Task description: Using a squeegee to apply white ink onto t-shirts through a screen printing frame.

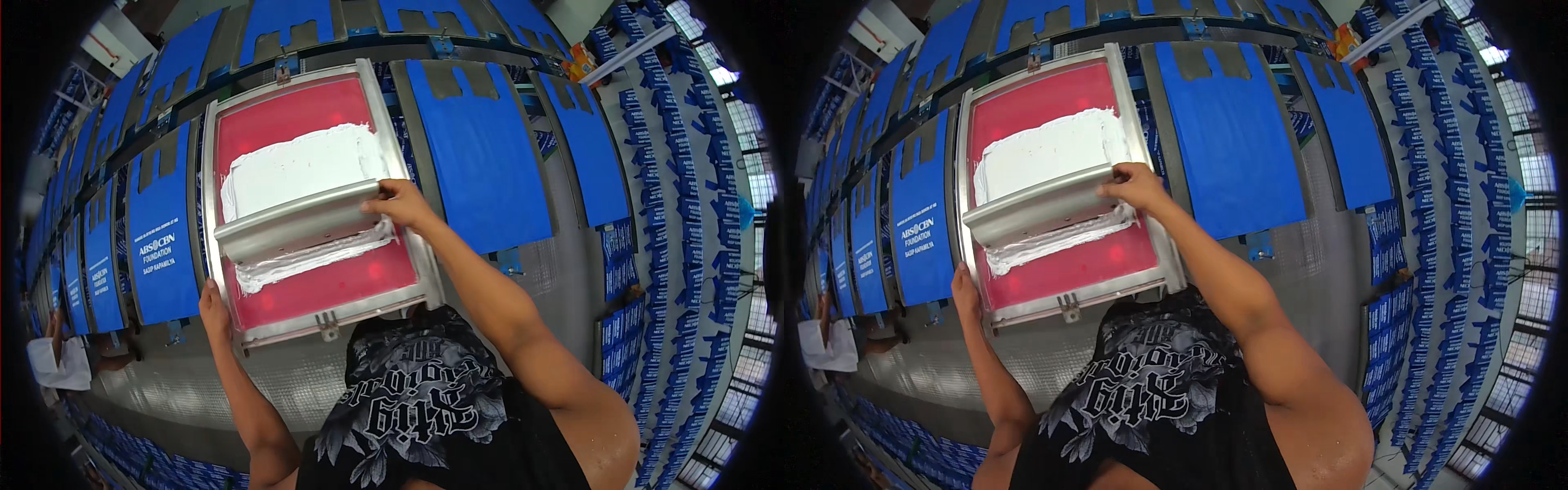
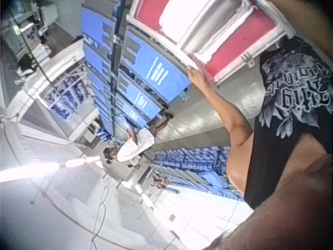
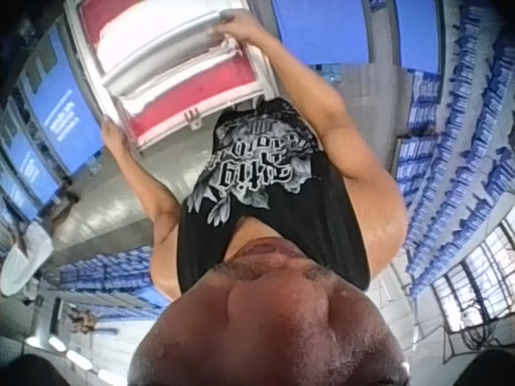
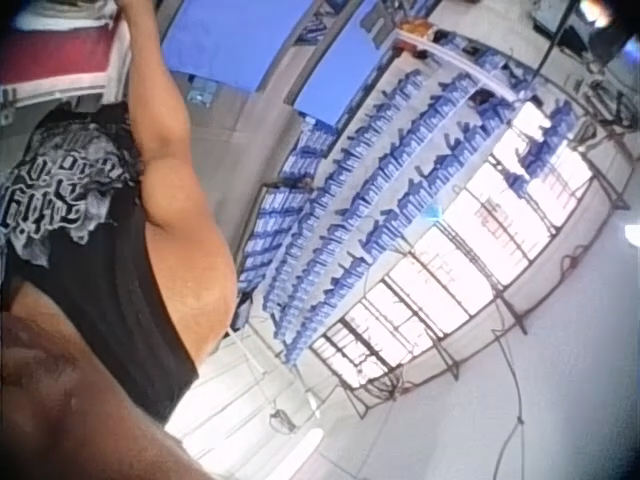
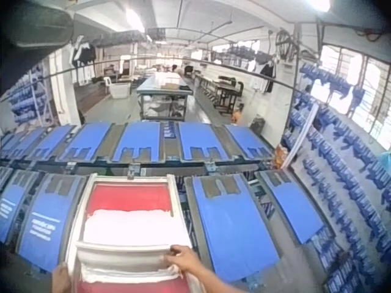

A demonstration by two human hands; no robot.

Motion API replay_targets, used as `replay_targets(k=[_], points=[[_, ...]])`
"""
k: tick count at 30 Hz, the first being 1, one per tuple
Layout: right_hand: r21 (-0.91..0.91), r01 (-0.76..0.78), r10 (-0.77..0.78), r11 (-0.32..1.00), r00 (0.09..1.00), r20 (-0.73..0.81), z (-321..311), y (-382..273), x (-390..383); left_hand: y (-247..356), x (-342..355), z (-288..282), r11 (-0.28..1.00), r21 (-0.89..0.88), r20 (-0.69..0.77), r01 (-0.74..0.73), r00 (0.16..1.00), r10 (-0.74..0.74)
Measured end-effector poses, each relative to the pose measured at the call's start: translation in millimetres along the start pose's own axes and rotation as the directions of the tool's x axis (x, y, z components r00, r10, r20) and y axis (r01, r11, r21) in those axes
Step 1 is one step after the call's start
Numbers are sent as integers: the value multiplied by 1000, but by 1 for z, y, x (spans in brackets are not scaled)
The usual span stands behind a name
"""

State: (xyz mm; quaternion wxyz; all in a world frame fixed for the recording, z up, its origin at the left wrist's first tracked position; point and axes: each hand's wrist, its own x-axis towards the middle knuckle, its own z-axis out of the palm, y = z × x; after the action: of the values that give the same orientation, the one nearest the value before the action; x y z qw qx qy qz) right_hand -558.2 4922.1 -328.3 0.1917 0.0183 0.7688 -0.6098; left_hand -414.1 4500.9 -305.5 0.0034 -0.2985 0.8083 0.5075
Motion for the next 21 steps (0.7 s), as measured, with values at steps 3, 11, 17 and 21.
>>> replay_targets(k=[3,11,17,21], points=[[-5,45,-45,999,999,5,-69,-22,-34,24,-44,45,999,-40,-20,27,999,-28],[-16,-18,15,1000,987,-163,-304,38,-105,83,-131,282,980,-141,80,-139,985,151],[65,-17,24,998,995,-96,-379,63,-87,112,-165,356,968,-229,66,-99,991,117],[-30,17,-20,999,993,-118,-391,76,-65,113,-157,368,991,-7,-44,-134,990,134]])
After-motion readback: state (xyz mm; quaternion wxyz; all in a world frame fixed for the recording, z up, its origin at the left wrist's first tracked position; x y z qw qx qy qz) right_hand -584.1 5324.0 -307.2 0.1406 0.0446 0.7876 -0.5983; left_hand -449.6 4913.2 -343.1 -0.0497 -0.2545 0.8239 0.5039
